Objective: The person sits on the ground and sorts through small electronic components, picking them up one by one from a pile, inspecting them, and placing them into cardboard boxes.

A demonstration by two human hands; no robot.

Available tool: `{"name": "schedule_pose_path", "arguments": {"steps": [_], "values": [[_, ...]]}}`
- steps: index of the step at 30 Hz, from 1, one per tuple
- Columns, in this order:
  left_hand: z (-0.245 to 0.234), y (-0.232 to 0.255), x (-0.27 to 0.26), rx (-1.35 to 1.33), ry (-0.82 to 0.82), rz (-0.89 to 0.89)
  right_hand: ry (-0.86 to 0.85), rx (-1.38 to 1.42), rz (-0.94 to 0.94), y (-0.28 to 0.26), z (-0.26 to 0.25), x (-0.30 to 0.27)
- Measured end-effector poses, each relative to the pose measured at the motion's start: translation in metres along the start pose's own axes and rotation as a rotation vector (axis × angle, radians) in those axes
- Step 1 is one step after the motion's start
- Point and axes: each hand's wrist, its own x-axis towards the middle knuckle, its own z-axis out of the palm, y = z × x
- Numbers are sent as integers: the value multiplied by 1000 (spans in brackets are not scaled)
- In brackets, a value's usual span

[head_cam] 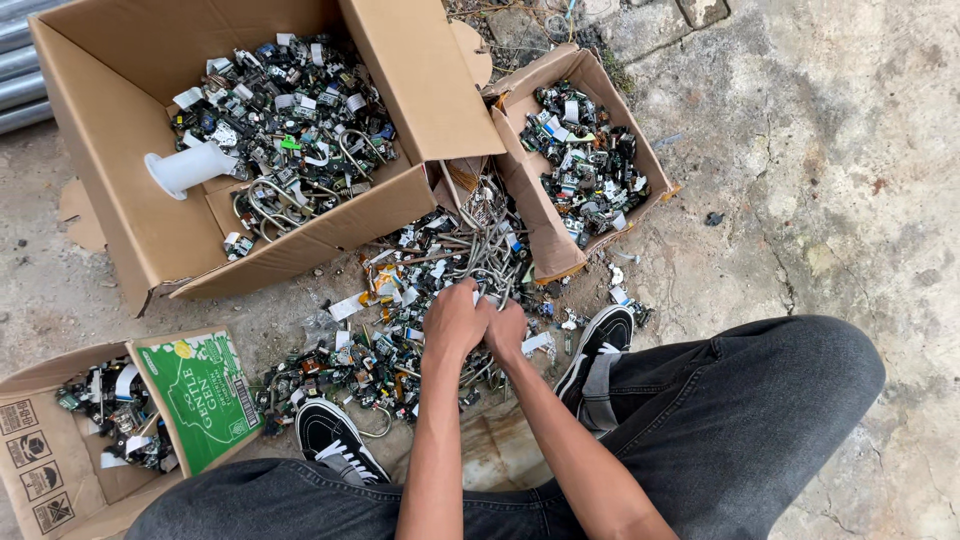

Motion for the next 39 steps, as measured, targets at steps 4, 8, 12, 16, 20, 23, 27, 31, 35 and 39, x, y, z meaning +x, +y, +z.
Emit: {"name": "schedule_pose_path", "arguments": {"steps": [4,8,12,16,20,23,27,31,35,39], "values": [[-3,-1,-5,1,-3,-8,-51,-246,-416,26,29,38],[-12,-1,-10,42,46,-32,-237,-174,-608,-14,16,19],[-39,22,-27,-87,102,-21,-457,-69,-840,-47,-19,9],[-9,3,-2,38,102,9,-287,-56,-455,-12,-62,46],[20,-5,8,26,52,27,106,-346,-204,84,-86,144],[33,-6,10,53,19,27,242,-495,-59,89,-122,163],[53,-9,22,23,10,91,365,-533,-90,80,-152,173],[54,-11,28,15,31,90,400,-619,-276,113,-163,246],[57,-17,31,-40,1,78,351,-693,-279,127,-162,261],[37,-11,12,-97,-13,46,372,-613,-282,164,-150,301]]}}
